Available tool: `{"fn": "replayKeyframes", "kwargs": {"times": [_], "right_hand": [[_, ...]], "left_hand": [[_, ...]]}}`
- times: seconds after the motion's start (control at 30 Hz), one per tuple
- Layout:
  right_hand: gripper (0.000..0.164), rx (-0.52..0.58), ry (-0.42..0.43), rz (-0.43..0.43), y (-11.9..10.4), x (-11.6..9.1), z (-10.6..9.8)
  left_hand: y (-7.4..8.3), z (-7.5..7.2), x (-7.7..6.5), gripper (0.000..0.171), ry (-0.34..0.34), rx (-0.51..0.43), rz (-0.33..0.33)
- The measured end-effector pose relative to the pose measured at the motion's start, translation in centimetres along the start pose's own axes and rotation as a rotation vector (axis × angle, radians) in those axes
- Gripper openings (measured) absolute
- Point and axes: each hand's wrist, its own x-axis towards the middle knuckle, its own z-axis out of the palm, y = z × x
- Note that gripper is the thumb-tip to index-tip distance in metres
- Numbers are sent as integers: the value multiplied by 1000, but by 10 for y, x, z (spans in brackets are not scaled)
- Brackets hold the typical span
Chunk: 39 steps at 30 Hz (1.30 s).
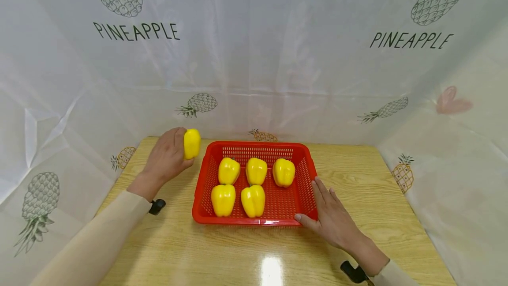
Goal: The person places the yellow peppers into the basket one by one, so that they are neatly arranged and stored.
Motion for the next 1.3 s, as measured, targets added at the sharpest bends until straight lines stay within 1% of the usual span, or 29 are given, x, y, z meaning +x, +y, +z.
{"fn": "replayKeyframes", "kwargs": {"times": [0.2,0.4,0.57,0.63,0.73,0.9,1.03,1.13,1.23,1.3], "right_hand": [[108,-7,2,-8,0,-1,1],[109,-19,6,-17,0,-2,1],[109,-27,5,-20,-1,-2,0],[109,-34,-2,-20,-1,-2,-1],[109,-53,-14,-22,-2,-2,-3],[110,-90,-29,-33,-3,-1,-7],[110,-103,-40,-29,-4,-1,-9],[111,-111,-44,-26,-4,-2,-10],[111,-123,-43,-28,-4,-2,-11],[111,-127,-44,-29,-4,-2,-12]], "left_hand": [[25,-10,14,94,-60,-22,11],[52,-21,29,99,-125,-64,23],[73,-24,40,95,-126,-111,30],[81,-25,43,94,-130,-116,31],[94,-28,48,93,-167,-124,32],[117,-26,54,93,-212,-148,35],[133,-21,56,97,-252,-154,35],[145,-17,58,100,-271,-176,45],[158,-15,61,100,-326,-182,51],[166,-13,64,100,-376,-179,55]]}}
